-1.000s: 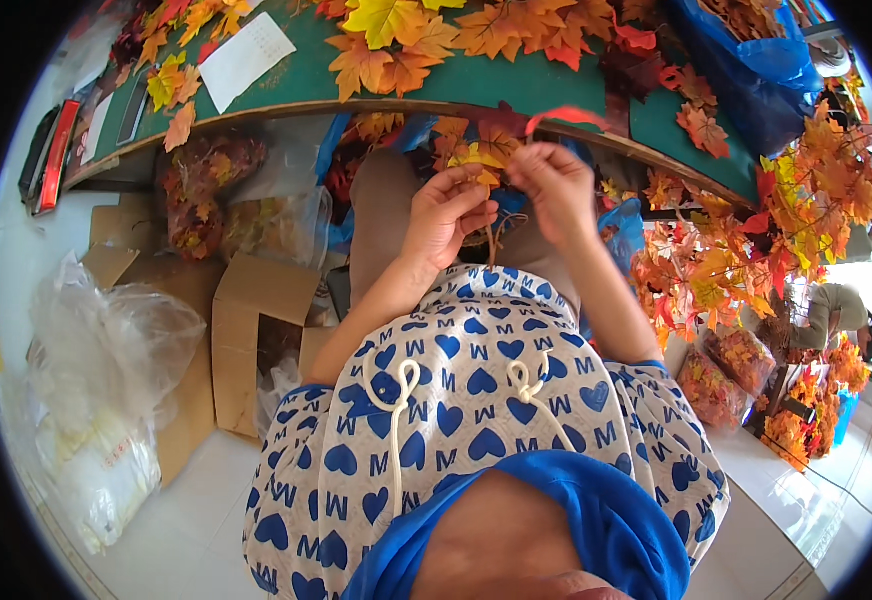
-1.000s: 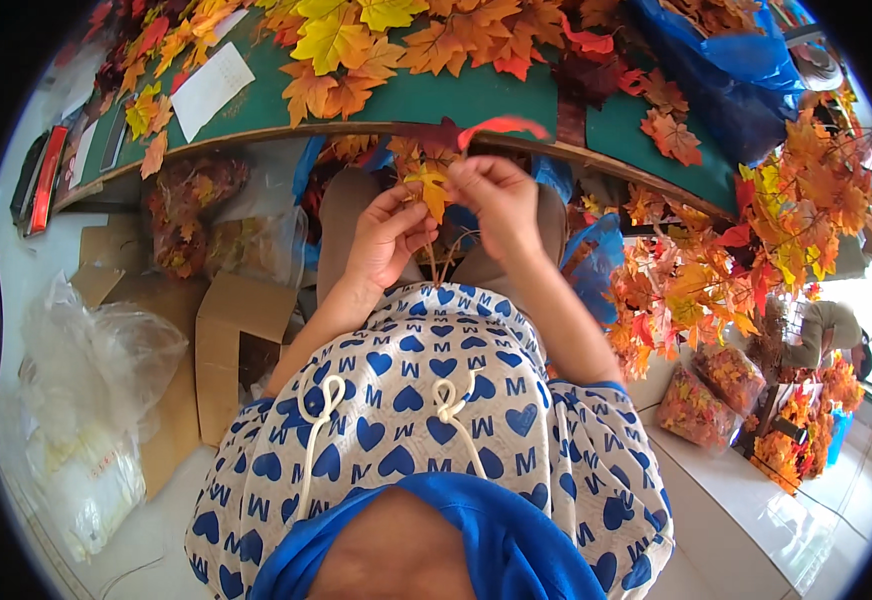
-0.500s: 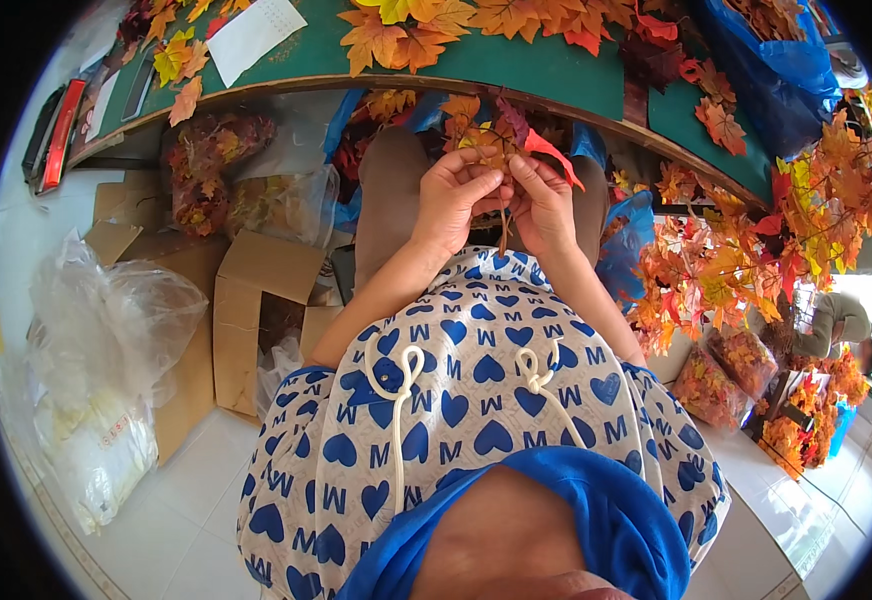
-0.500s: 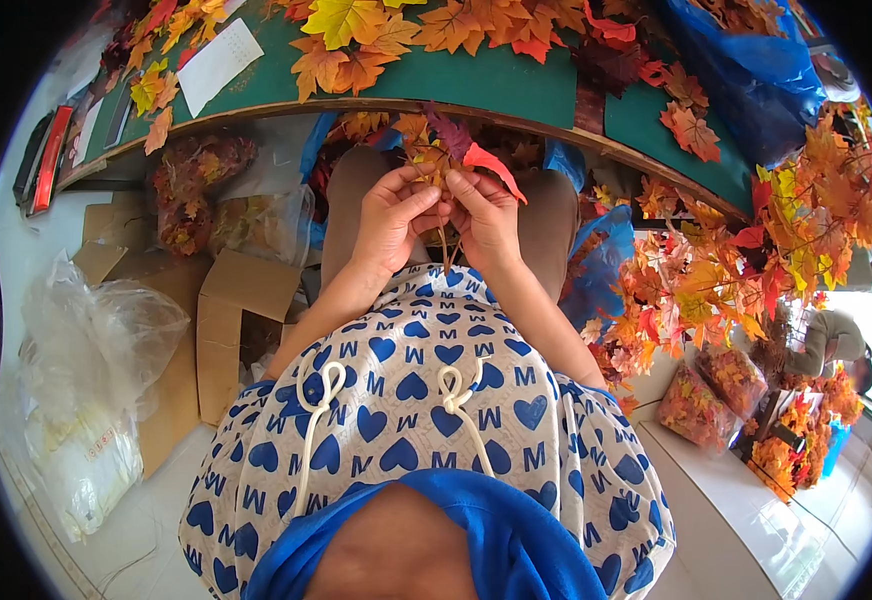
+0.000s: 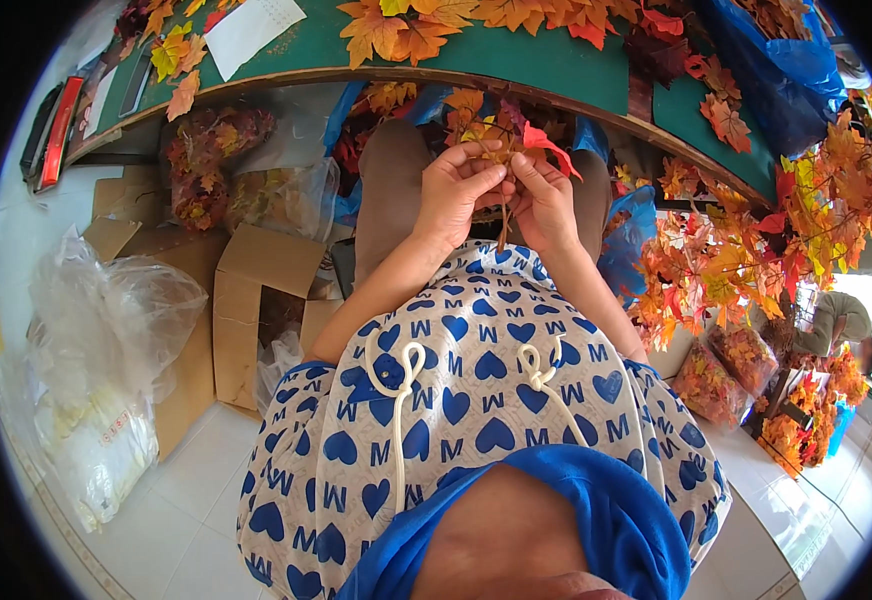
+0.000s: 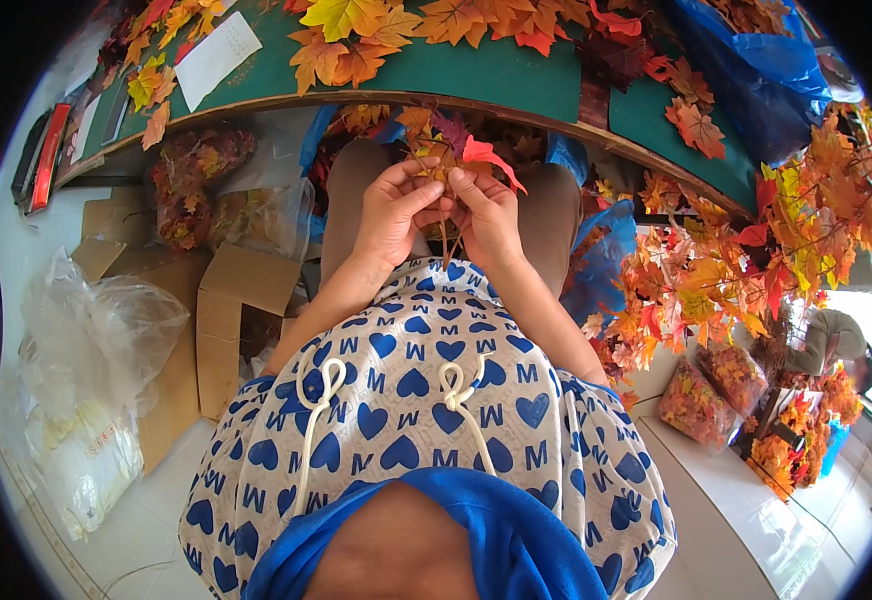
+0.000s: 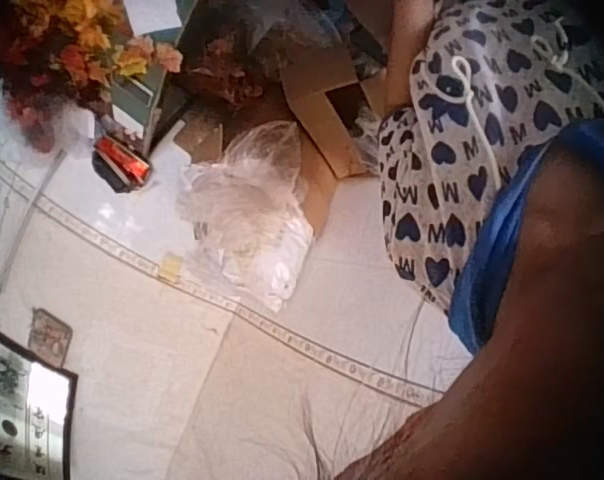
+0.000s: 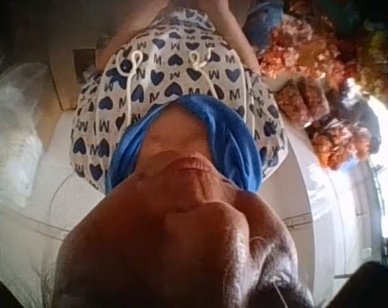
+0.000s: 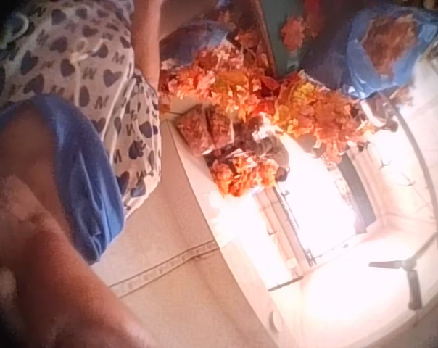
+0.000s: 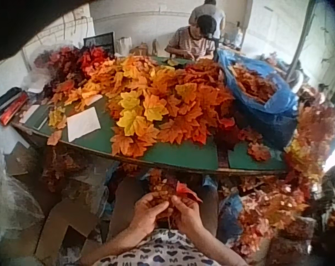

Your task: The person attaches individual artificial maple leaves to a plastic stem by hand to create a decorative branch.

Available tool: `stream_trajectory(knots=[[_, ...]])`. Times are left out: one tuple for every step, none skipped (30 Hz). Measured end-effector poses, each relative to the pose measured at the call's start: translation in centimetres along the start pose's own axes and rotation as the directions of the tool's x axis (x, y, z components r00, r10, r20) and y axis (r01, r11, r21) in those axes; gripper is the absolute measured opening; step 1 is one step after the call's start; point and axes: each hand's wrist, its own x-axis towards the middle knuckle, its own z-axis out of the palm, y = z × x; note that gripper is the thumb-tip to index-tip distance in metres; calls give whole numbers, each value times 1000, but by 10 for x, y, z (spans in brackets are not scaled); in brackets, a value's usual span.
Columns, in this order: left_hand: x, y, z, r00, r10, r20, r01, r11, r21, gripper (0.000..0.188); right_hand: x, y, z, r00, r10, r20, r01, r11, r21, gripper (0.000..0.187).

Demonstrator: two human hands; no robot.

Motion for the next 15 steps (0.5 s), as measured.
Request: stream_trajectory(knots=[[0, 0, -1, 1000, -2, -3, 2, 1000, 6, 27, 0, 0, 0, 1000, -3, -6, 2, 1000, -6, 12], [0, 0, -1, 1000, -7, -13, 7, 1000, 16, 28, -1, 0, 0, 1000, -8, -1, 8, 1000, -17, 12], [0, 0, -2, 1000, -2, -9, 2, 1000, 13, 28, -1, 1, 1, 1000, -6, 10, 6, 1000, -21, 11], [0, 0, -3, 1000, 4, -6, -4, 1000, 19, 28, -1, 1, 1, 1000, -13, 3, 13, 1000, -26, 11], [0, 0, -3, 1000, 10, -1, -10, 1000, 25, 28, -1, 1, 1, 1000, -18, 12, 18, 999, -30, 11], [0, 0, -3, 1000, 9, 0, -9, 1000, 24, 28, 0, 1, 1, 999, -21, 25, 22, 999, -26, 11], [0, 0, -3, 1000, 17, -6, -16, 999, 32, 29, 0, 1, 0, 1000, -23, 20, 24, 999, -35, 11], [1, 0, -3, 1000, 25, -13, -24, 999, 40, 29, -1, 2, 0, 1000, -25, 15, 26, 999, -23, 11], [1, 0, -2, 1000, 26, -15, -25, 999, 40, 29, -1, 3, 0, 1000, -28, 11, 28, 1000, -11, 11], [1, 0, -2, 999, 33, -9, -33, 999, 43, 29, -1, 4, 1, 1000, -27, 11, 27, 1000, -11, 11], [1, 0, -2, 999, 39, -7, -38, 998, 46, 30, -1, 5, 1, 1000, -23, -4, 24, 999, 43, 12], [1, 0, -1, 999, 40, -4, -40, 998, 44, 30, -1, 6, 0, 1000, -12, -15, 13, 995, 101, 12], [1, 0, -1, 999, 32, -5, -32, 998, 47, 30, -1, 7, 0, 1000, -17, -19, 19, 995, 96, 12], [1, 0, -1, 1000, 24, -7, -24, 998, 50, 30, -1, 7, 0, 1000, -19, -10, 20, 995, 102, 13], [1, 0, -1, 1000, 23, -9, -23, 998, 51, 30, -1, 8, -1, 1000, -21, -2, 21, 994, 110, 13]])
